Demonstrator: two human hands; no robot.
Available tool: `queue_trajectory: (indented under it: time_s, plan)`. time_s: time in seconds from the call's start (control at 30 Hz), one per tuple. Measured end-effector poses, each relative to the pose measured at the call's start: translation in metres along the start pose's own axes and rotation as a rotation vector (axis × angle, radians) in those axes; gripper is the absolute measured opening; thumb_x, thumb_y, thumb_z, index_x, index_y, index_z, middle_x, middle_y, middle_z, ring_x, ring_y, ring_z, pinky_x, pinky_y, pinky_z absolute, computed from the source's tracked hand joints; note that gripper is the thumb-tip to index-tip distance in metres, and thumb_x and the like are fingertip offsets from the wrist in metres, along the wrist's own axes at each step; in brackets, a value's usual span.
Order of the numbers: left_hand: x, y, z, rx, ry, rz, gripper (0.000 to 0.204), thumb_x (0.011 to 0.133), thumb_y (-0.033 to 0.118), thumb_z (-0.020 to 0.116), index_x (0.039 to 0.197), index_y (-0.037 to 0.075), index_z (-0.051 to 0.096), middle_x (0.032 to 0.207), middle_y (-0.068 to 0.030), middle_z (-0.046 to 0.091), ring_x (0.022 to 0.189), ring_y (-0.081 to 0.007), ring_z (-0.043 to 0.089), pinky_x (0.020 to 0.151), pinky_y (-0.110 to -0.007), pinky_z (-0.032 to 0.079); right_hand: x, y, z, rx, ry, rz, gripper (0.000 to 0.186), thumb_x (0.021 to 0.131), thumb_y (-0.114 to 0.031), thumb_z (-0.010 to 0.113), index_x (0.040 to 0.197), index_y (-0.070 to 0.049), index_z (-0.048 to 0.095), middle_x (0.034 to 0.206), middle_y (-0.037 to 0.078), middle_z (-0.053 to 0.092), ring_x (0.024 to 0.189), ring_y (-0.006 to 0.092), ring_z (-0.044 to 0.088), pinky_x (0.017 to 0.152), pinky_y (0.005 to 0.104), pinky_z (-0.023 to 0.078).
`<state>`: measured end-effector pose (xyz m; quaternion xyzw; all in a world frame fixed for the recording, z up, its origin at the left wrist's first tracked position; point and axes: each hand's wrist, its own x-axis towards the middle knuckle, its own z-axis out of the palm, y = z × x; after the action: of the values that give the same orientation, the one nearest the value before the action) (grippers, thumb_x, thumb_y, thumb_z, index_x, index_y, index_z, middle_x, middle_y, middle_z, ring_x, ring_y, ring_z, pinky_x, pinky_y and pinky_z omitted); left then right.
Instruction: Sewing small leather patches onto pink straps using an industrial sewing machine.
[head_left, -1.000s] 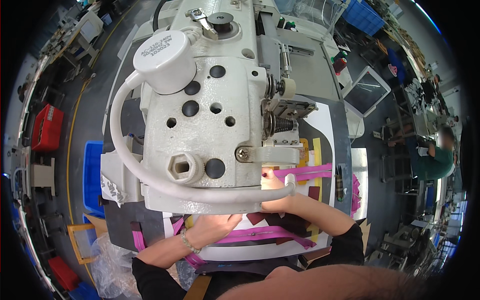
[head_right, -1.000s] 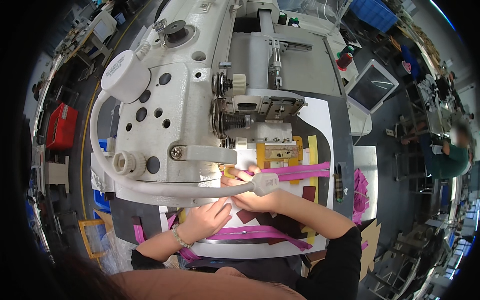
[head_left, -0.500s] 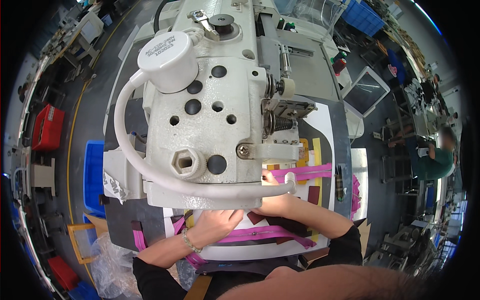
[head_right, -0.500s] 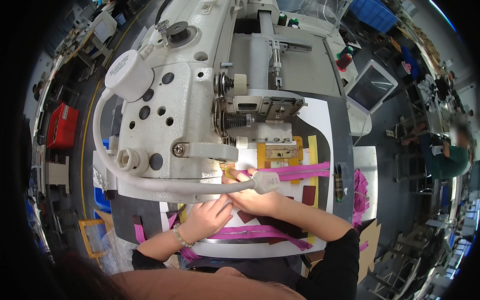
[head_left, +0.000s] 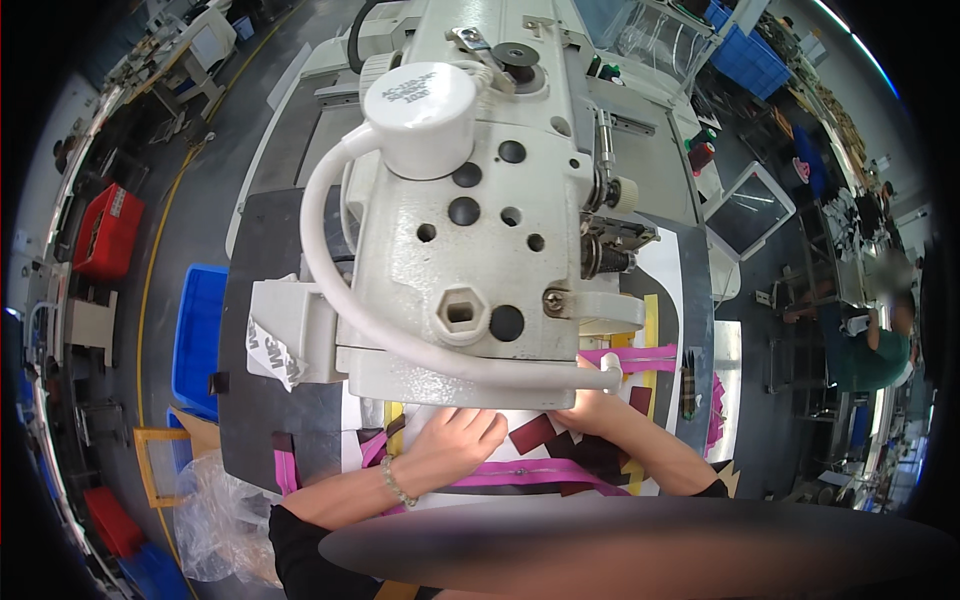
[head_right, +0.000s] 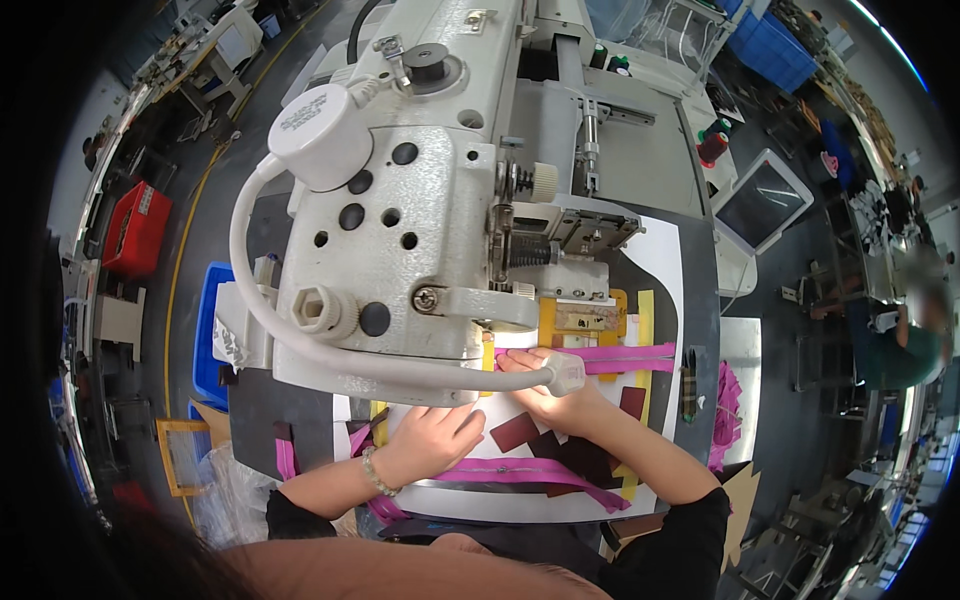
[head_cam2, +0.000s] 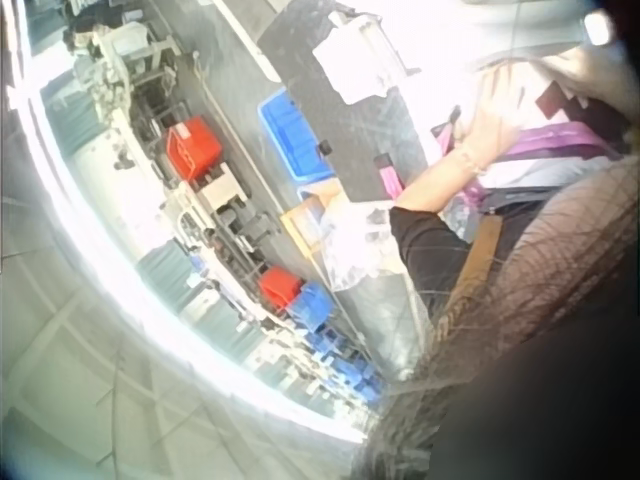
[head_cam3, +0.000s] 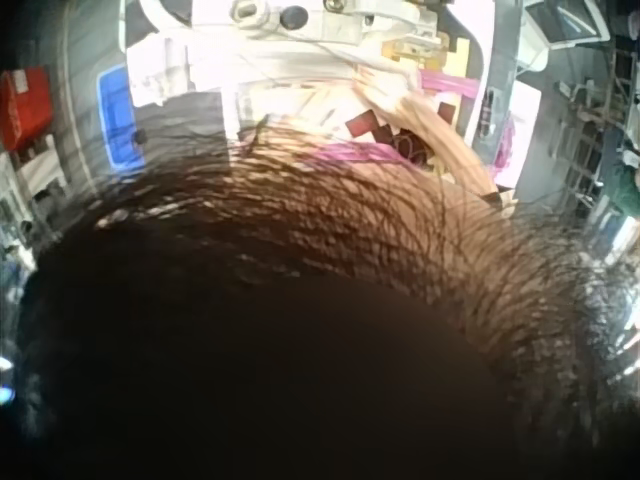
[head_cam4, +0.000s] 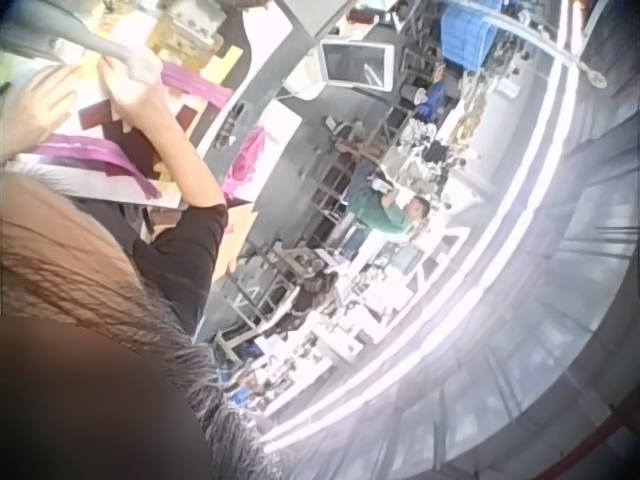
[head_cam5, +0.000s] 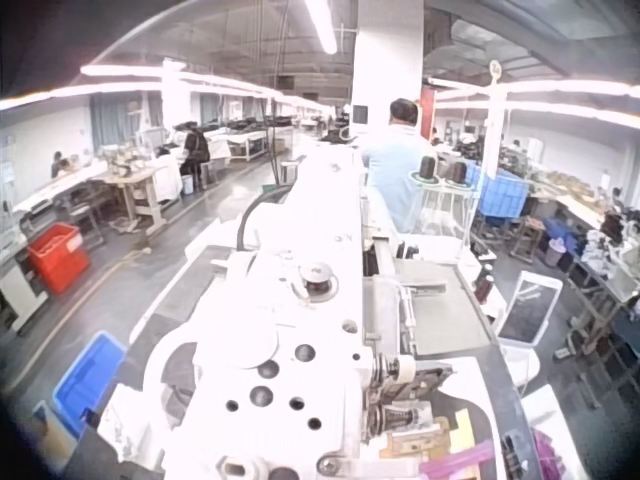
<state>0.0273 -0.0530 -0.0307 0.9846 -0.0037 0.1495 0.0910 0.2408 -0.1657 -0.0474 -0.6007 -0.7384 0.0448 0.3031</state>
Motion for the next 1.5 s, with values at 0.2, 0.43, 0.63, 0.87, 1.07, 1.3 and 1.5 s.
queue_trajectory:
  time_s: [0.2, 0.43, 0.63, 0.87, 1.07, 1.3, 1.5]
  plan:
    - [-0.003, -0.001, 0.003, -0.021, 0.048, -0.020, 0.025, 0.072, 0.017, 0.058, 0.095, 0.006, 0.059, 0.088, -0.0004, 0.056, 0.082, -0.0121, 0.055, 0.066, -0.025, 0.041, 0.008, -0.007, -0.007, -0.052, -0.022, -0.032, 0.028, 0.075, -0.008, 0.066, 0.103, -0.005, 0.066, 0.107, 0.010, 0.066, 0.095, 0.0249, 0.064, 0.080, 0.0374, 0.051]
    - [-0.003, -0.003, 0.007, -0.016, 0.093, -0.021, 0.028, 0.073, 0.016, 0.058, 0.098, 0.007, 0.061, 0.096, -0.0009, 0.061, 0.088, -0.0120, 0.058, 0.067, -0.024, 0.045, 0.004, -0.003, -0.005, -0.082, -0.063, -0.035, 0.023, 0.072, -0.008, 0.067, 0.094, -0.005, 0.066, 0.105, 0.010, 0.065, 0.099, 0.0246, 0.063, 0.082, 0.0380, 0.051]
    - [-0.009, -0.003, 0.016, -0.133, 0.019, -0.057, 0.025, 0.076, 0.013, 0.059, 0.100, 0.007, 0.062, 0.094, -0.0053, 0.064, 0.085, -0.0168, 0.064, 0.066, -0.029, 0.052, 0.010, -0.006, -0.009, 0.028, -0.013, 0.022, 0.023, 0.070, -0.010, 0.066, 0.092, -0.004, 0.066, 0.103, 0.010, 0.065, 0.100, 0.0268, 0.063, 0.082, 0.0381, 0.051]
    - [-0.012, -0.005, 0.024, -0.051, 0.093, 0.047, 0.024, 0.081, 0.014, 0.059, 0.103, 0.007, 0.063, 0.091, -0.0085, 0.065, 0.081, -0.0209, 0.066, 0.064, -0.030, 0.054, 0.005, -0.002, -0.004, 0.191, 0.012, 0.070, 0.028, 0.071, -0.011, 0.064, 0.098, -0.003, 0.067, 0.105, 0.012, 0.066, 0.099, 0.0282, 0.064, 0.079, 0.0371, 0.053]
    - [-0.013, -0.005, 0.029, 0.005, 0.033, 0.062, 0.026, 0.080, 0.015, 0.059, 0.104, 0.007, 0.063, 0.091, -0.0084, 0.065, 0.080, -0.0211, 0.065, 0.064, -0.030, 0.054, 0.004, 0.000, -0.003, 0.156, 0.031, 0.045, 0.029, 0.070, -0.011, 0.064, 0.098, -0.003, 0.067, 0.105, 0.012, 0.066, 0.099, 0.0277, 0.065, 0.074, 0.0350, 0.053]
    - [-0.009, -0.006, 0.025, -0.045, 0.078, 0.041, 0.026, 0.078, 0.013, 0.059, 0.103, 0.007, 0.063, 0.092, -0.0070, 0.064, 0.077, -0.0168, 0.065, 0.060, -0.028, 0.053, 0.007, -0.003, -0.005, 0.054, 0.018, 0.026, 0.025, 0.068, -0.013, 0.066, 0.092, -0.005, 0.067, 0.102, 0.009, 0.067, 0.097, 0.0260, 0.065, 0.074, 0.0370, 0.052]
    - [-0.012, -0.006, 0.025, -0.059, 0.095, 0.015, 0.022, 0.075, 0.011, 0.058, 0.096, 0.006, 0.063, 0.090, -0.0061, 0.065, 0.076, -0.0154, 0.065, 0.059, -0.026, 0.053, 0.031, -0.006, -0.006, 0.366, -0.018, 0.188, 0.013, 0.071, -0.009, 0.066, 0.083, -0.005, 0.065, 0.089, 0.009, 0.065, 0.083, 0.0286, 0.064, 0.072, 0.0382, 0.052]
